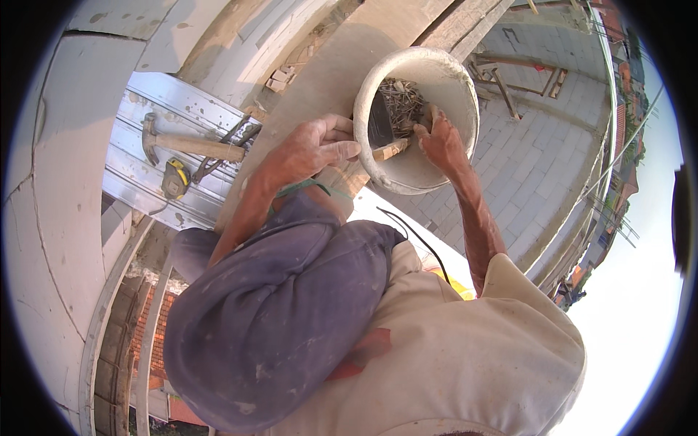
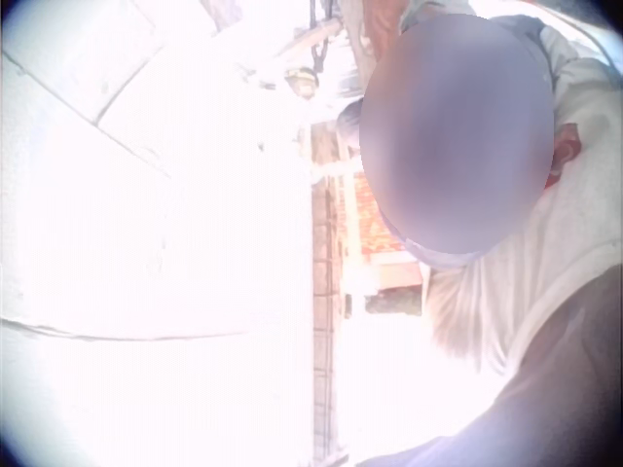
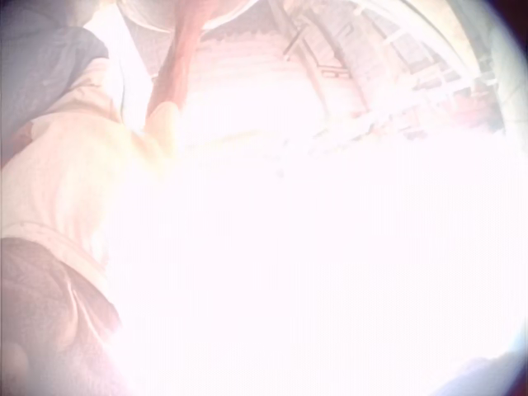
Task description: The person walks along a narrow metal beam on a roof structure, measures and marks a wooden beam, and then ties a wire to secure the beam to the roof frame. The person uses a tape measure, a marker, and wire to complete the task.
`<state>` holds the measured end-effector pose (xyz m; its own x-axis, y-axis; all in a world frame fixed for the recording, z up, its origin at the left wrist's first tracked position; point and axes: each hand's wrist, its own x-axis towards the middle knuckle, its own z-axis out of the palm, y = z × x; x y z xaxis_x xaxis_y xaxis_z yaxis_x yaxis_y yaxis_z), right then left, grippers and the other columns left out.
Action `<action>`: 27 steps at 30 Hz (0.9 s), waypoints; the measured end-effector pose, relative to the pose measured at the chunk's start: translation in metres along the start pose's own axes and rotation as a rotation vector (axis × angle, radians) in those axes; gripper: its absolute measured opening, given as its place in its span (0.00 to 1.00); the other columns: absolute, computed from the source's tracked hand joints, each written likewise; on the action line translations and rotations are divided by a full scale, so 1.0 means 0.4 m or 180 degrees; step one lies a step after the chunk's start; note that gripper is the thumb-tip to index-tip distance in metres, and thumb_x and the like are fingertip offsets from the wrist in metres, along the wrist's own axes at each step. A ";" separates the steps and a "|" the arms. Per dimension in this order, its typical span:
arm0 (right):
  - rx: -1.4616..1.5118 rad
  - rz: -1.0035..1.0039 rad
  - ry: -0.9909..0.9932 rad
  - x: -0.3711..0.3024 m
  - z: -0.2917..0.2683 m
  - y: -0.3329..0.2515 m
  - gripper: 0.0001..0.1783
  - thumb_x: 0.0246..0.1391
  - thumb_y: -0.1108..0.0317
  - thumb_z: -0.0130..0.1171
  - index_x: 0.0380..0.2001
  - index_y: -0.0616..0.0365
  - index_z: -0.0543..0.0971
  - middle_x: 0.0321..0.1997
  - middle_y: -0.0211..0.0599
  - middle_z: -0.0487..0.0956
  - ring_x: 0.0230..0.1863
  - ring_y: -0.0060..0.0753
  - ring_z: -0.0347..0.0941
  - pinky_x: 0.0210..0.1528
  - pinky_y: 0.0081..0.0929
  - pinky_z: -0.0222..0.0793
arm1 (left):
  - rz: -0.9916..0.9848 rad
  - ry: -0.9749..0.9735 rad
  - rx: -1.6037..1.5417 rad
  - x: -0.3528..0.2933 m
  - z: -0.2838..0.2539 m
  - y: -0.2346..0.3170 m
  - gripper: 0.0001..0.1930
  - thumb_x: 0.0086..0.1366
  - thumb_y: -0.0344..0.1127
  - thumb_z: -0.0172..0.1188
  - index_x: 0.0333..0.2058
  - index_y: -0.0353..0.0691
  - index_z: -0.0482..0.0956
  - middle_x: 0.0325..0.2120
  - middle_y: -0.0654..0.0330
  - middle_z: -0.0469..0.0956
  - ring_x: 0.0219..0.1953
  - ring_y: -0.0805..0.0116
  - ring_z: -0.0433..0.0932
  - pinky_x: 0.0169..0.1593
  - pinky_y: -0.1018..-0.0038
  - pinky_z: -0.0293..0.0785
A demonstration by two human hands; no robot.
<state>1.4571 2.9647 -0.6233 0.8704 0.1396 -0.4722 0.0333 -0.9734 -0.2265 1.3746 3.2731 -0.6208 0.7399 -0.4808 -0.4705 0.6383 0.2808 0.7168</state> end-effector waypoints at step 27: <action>0.1575 -0.0419 0.0603 -0.065 0.014 -0.143 0.30 0.65 0.57 0.61 0.63 0.67 0.74 0.58 0.62 0.78 0.62 0.60 0.76 0.64 0.45 0.72 | 0.0065 0.0354 -0.0056 0.019 0.025 -0.003 0.12 0.72 0.32 0.64 0.47 0.29 0.77 0.39 0.55 0.83 0.40 0.69 0.85 0.46 0.73 0.83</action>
<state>1.4298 3.0178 -0.6028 0.9492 0.1751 -0.2615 -0.0473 -0.7420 -0.6687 1.3772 3.2609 -0.6201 0.7712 -0.3800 -0.5108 0.6258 0.3046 0.7181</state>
